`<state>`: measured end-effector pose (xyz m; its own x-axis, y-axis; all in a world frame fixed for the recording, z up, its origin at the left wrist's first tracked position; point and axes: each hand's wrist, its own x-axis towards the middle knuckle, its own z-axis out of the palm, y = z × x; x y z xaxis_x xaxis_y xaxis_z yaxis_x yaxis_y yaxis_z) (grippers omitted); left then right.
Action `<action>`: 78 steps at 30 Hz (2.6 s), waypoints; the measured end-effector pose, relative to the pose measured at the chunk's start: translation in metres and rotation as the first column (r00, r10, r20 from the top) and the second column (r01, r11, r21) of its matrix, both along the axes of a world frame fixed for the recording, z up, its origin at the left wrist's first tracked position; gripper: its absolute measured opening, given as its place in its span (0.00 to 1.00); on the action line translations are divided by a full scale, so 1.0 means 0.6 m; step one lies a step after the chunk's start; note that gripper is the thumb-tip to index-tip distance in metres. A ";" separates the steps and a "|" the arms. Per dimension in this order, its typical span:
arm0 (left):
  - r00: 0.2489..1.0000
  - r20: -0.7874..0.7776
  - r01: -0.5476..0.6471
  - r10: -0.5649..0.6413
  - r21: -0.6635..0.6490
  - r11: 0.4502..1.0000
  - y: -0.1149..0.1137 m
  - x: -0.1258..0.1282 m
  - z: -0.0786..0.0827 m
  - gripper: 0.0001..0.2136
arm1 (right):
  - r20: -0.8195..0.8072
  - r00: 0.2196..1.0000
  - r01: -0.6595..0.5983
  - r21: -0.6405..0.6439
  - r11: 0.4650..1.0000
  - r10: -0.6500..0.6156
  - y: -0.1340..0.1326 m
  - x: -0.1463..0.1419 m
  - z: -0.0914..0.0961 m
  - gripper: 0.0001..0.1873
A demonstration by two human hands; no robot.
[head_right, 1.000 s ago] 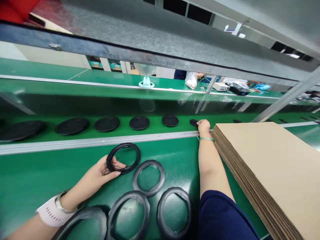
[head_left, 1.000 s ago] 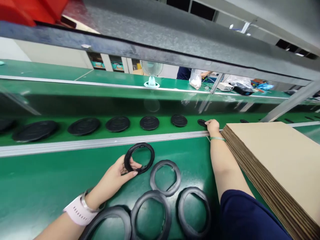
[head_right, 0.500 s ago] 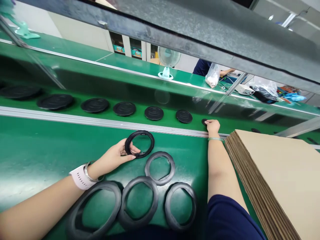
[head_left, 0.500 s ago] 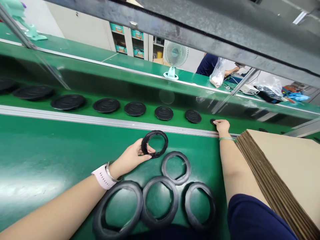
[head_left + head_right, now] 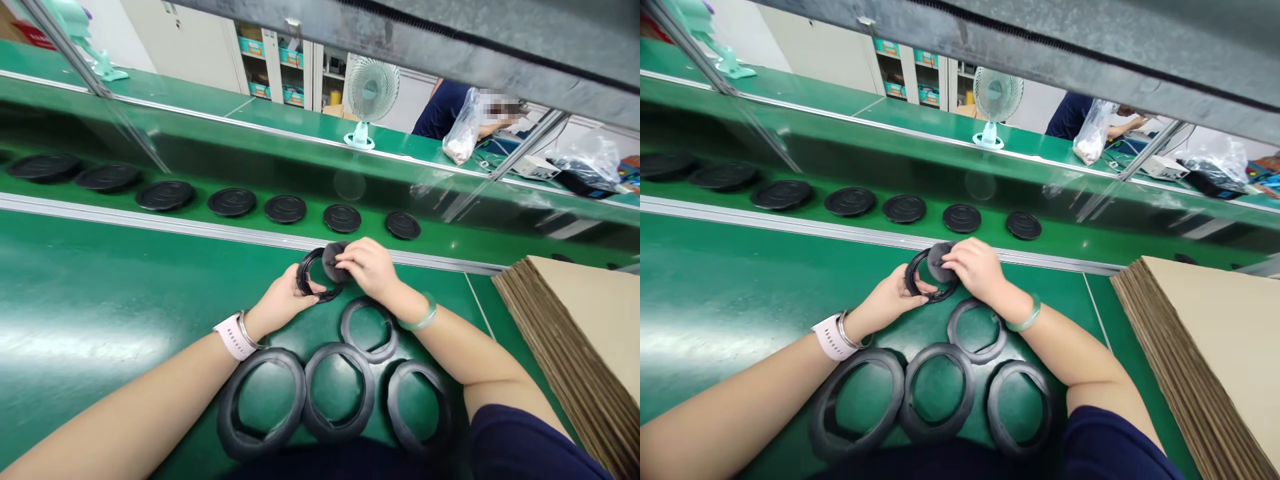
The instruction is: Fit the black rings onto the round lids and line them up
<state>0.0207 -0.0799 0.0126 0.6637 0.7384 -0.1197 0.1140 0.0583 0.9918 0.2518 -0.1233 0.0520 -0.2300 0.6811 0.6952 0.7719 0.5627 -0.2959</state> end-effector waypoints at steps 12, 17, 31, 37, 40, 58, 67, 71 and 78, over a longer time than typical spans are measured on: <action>1.000 -0.007 -0.005 0.005 -0.003 1.000 0.005 0.000 -0.013 0.29 | 0.293 0.953 -0.069 -0.041 0.997 0.077 0.000 -0.025 -0.033 0.13; 0.998 -0.065 -0.021 0.024 0.049 0.999 0.007 -0.002 -0.016 0.30 | 0.314 0.943 -0.123 0.013 0.992 0.113 0.001 -0.027 -0.039 0.11; 0.999 -0.024 -0.023 0.023 -0.002 1.000 0.006 0.002 -0.014 0.30 | 0.320 0.937 -0.156 0.036 0.987 0.136 0.006 -0.029 -0.055 0.12; 0.998 -0.055 -0.007 0.010 0.050 0.999 0.001 0.001 -0.012 0.28 | 0.273 0.949 -0.145 -0.060 0.988 0.156 0.004 -0.031 -0.047 0.11; 0.997 -0.073 -0.005 0.009 0.067 0.998 -0.002 0.001 -0.008 0.28 | 0.281 0.946 -0.140 -0.087 0.986 0.159 -0.002 -0.032 -0.037 0.11; 0.994 -0.107 -0.010 0.022 0.111 0.994 -0.005 0.000 -0.003 0.27 | 0.320 0.946 0.004 -0.161 0.987 0.049 -0.019 -0.050 -0.052 0.15; 0.998 -0.063 -0.013 0.015 0.036 0.999 -0.006 0.002 0.000 0.27 | 0.359 0.933 0.054 -0.246 0.968 0.039 -0.022 -0.057 -0.032 0.15; 0.999 -0.010 -0.041 0.042 0.022 0.999 -0.004 0.003 -0.008 0.26 | 0.022 0.994 0.113 -0.154 0.981 -0.111 -0.021 -0.041 -0.031 0.16; 0.998 -0.058 0.035 -0.029 0.102 0.994 -0.003 -0.001 -0.008 0.36 | -0.400 0.886 -0.011 -0.525 0.851 -0.235 0.006 -0.029 -0.052 0.08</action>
